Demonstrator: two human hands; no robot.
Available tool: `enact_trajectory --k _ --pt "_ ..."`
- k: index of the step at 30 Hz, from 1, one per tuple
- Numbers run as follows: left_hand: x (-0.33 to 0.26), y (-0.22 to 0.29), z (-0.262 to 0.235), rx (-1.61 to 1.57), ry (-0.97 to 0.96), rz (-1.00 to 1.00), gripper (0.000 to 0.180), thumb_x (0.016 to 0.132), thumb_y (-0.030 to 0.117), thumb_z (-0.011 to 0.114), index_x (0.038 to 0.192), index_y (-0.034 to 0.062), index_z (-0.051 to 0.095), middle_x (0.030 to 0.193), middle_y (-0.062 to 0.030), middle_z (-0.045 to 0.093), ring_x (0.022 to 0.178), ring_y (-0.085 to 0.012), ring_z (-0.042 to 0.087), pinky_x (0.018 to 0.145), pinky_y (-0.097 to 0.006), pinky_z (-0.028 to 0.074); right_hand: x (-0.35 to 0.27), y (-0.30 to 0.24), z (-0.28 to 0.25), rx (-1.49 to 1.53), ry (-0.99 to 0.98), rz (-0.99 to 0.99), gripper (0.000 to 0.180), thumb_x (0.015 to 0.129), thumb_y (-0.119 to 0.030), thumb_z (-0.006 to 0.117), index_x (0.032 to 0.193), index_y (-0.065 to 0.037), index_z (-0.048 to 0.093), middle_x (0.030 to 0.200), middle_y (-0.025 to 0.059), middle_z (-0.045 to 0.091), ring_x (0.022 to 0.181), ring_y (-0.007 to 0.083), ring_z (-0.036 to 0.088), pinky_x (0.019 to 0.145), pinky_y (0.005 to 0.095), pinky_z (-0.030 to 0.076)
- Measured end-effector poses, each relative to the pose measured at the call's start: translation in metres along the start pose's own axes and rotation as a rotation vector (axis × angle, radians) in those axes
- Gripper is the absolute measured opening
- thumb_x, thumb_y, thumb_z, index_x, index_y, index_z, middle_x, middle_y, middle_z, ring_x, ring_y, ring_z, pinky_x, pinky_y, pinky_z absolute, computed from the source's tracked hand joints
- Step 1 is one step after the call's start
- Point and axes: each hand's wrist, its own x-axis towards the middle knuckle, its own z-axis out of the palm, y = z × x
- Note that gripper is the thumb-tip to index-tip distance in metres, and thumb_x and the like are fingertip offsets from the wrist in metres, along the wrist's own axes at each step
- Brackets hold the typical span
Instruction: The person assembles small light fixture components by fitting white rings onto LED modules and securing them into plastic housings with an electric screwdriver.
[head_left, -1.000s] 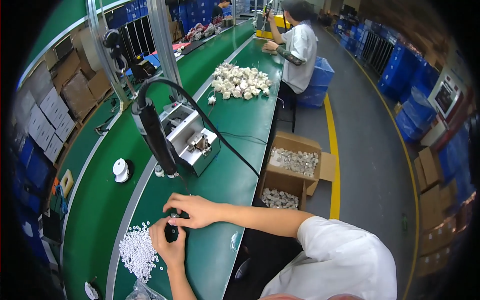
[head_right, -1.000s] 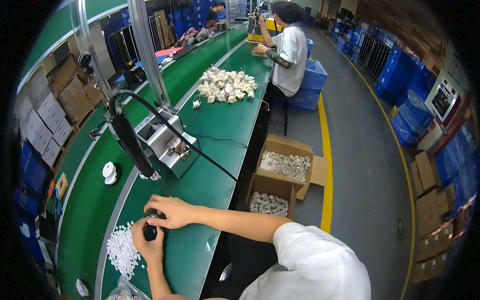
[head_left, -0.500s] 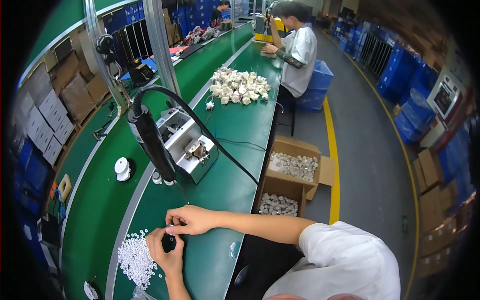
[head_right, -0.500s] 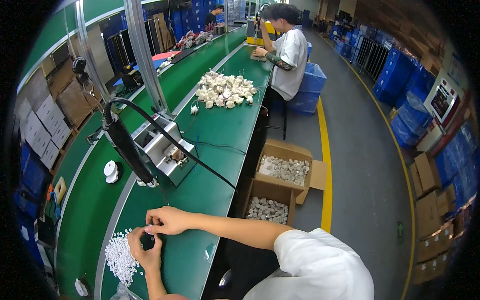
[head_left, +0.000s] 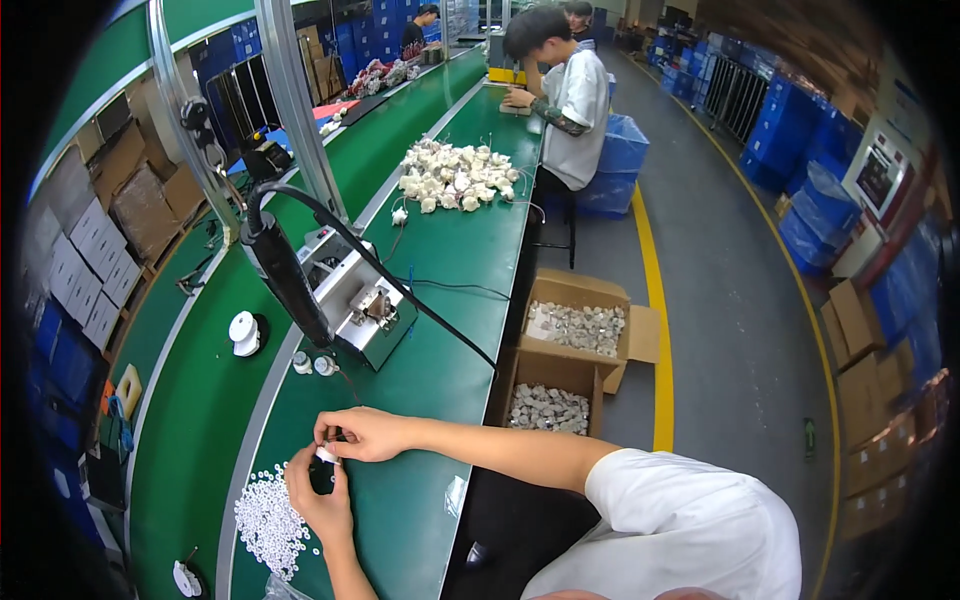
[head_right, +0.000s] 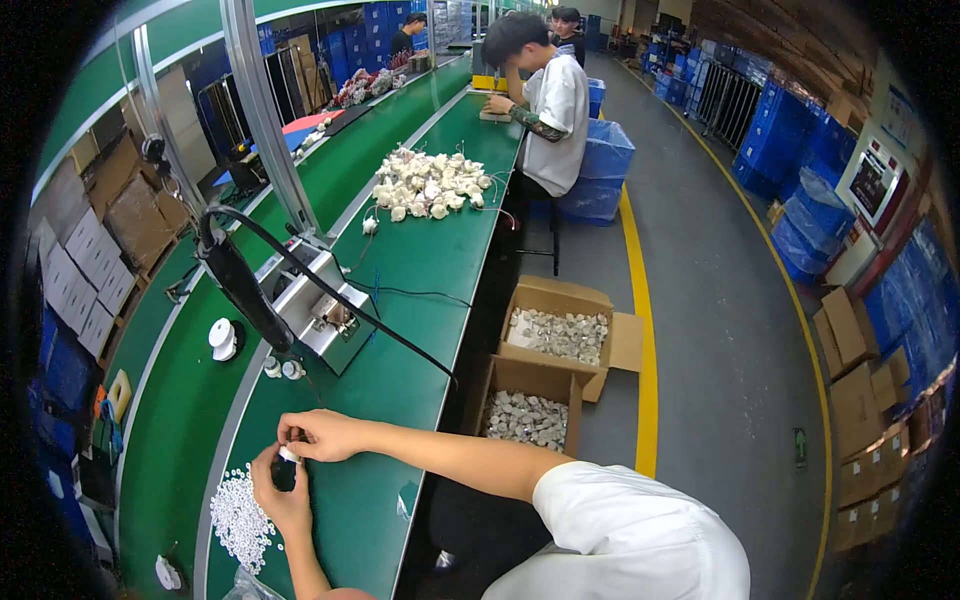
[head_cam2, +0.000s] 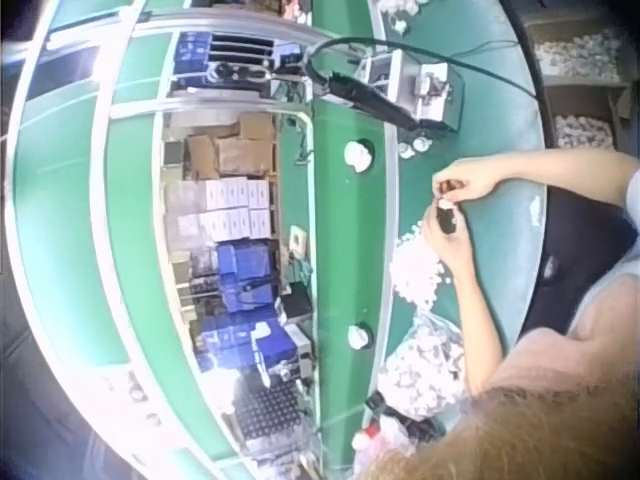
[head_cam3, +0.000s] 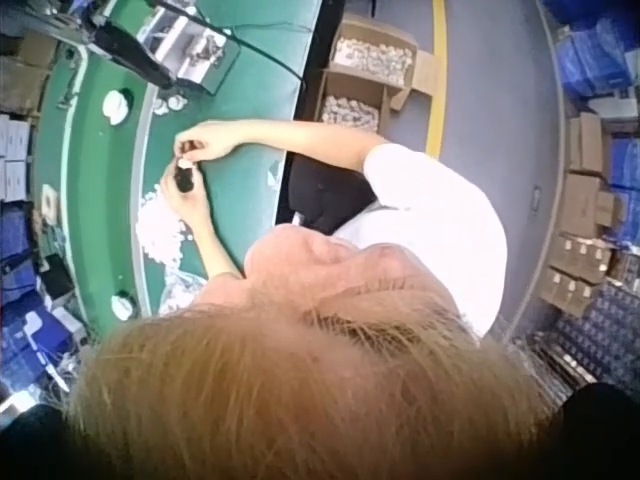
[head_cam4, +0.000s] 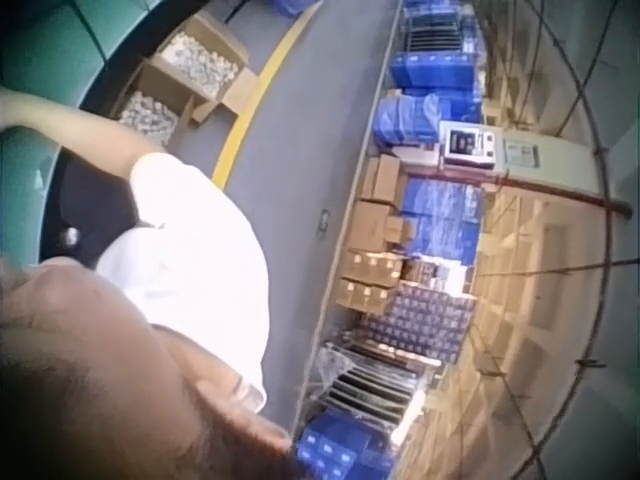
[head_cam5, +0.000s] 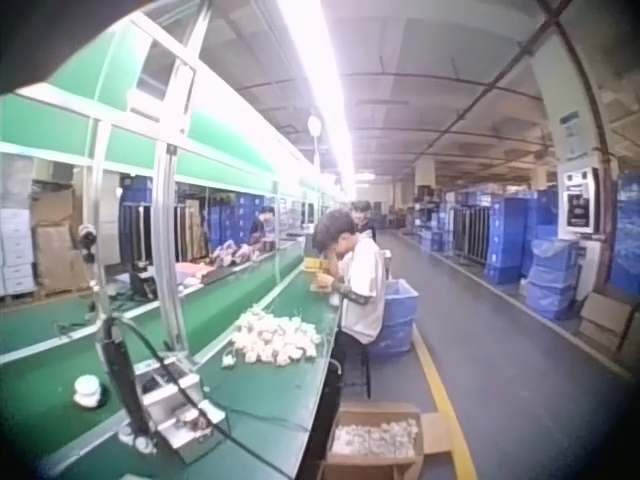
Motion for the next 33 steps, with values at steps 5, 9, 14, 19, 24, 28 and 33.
enact_trajectory --k 5,9,14,19,24,28,33 --pt "-0.002 -0.001 -0.001 0.042 0.0 0.072 0.041 0.074 -0.003 0.081 0.114 0.002 0.071 0.107 -0.0145 0.072 0.1 -0.0345 0.067 0.092 -0.045 0.052 0.005 -0.003 0.002 0.03 -0.018 0.121 0.029 0.105 -0.032 0.067 0.113 -0.004 0.067 0.088 0.0059 0.07 0.069 0.0131 0.059 0.061 0.0315 0.048" --pt "-0.004 0.002 -0.009 0.034 0.06 0.116 0.041 0.073 -0.001 0.084 0.111 0.0037 0.07 0.106 -0.0141 0.072 0.1 -0.0342 0.066 0.091 -0.046 0.05 0.007 -0.003 0.006 0.027 -0.025 0.054 0.033 0.106 -0.034 0.062 0.113 -0.003 0.072 0.086 0.0087 0.073 0.073 0.0184 0.065 0.068 0.0353 0.053" --pt "-0.009 0.001 -0.006 0.046 0.048 0.101 0.037 0.075 0.005 0.085 0.11 0.0076 0.073 0.106 -0.0095 0.074 0.101 -0.0295 0.068 0.091 -0.042 0.049 -0.003 0.005 0.009 0.08 0.011 0.163 0.027 0.106 -0.024 0.063 0.115 0.0 0.07 0.093 0.0101 0.073 0.08 0.0151 0.066 0.073 0.0316 0.055" --pt "-0.014 0.015 -0.031 0.176 0.048 -0.026 0.037 0.08 0.012 0.083 0.116 0.0074 0.073 0.102 -0.0056 0.074 0.097 -0.0243 0.068 0.091 -0.037 0.046 0.0 0.006 0.011 -0.026 0.263 0.111 0.016 0.1 -0.009 0.067 0.113 0.001 0.069 0.1 0.0092 0.065 0.071 0.0119 0.06 0.063 0.027 0.049" --pt "-0.024 0.015 -0.044 0.21 0.055 -0.163 0.045 0.078 0.009 0.083 0.121 0.0076 0.071 0.101 -0.0042 0.074 0.093 -0.022 0.067 0.089 -0.037 0.045 0.006 -0.019 0.006 -0.265 0.241 0.071 0.02 0.097 -0.006 0.071 0.116 -0.001 0.068 0.1 0.0085 0.059 0.061 0.0111 0.05 0.058 0.0272 0.042" --pt "-0.029 0.008 -0.041 0.26 0.022 -0.184 0.031 0.081 0.012 0.08 0.112 0.0099 0.075 0.097 -0.0023 0.074 0.096 -0.0209 0.065 0.09 -0.037 0.043 0.013 -0.018 0.012 -0.255 0.162 0.12 0.017 0.097 -0.006 0.07 0.113 -0.001 0.067 0.097 0.0081 0.058 0.062 0.0118 0.05 0.058 0.0281 0.043" --pt "-0.023 0.005 -0.036 0.245 -0.012 -0.168 0.022 0.078 0.008 0.082 0.1 0.0098 0.077 0.096 -0.0009 0.076 0.092 -0.022 0.066 0.088 -0.037 0.044 0.028 0.007 0.008 -0.238 0.153 0.059 0.011 0.101 -0.008 0.065 0.109 0.0 0.064 0.09 0.0085 0.058 0.068 0.0148 0.054 0.062 0.0296 0.045"
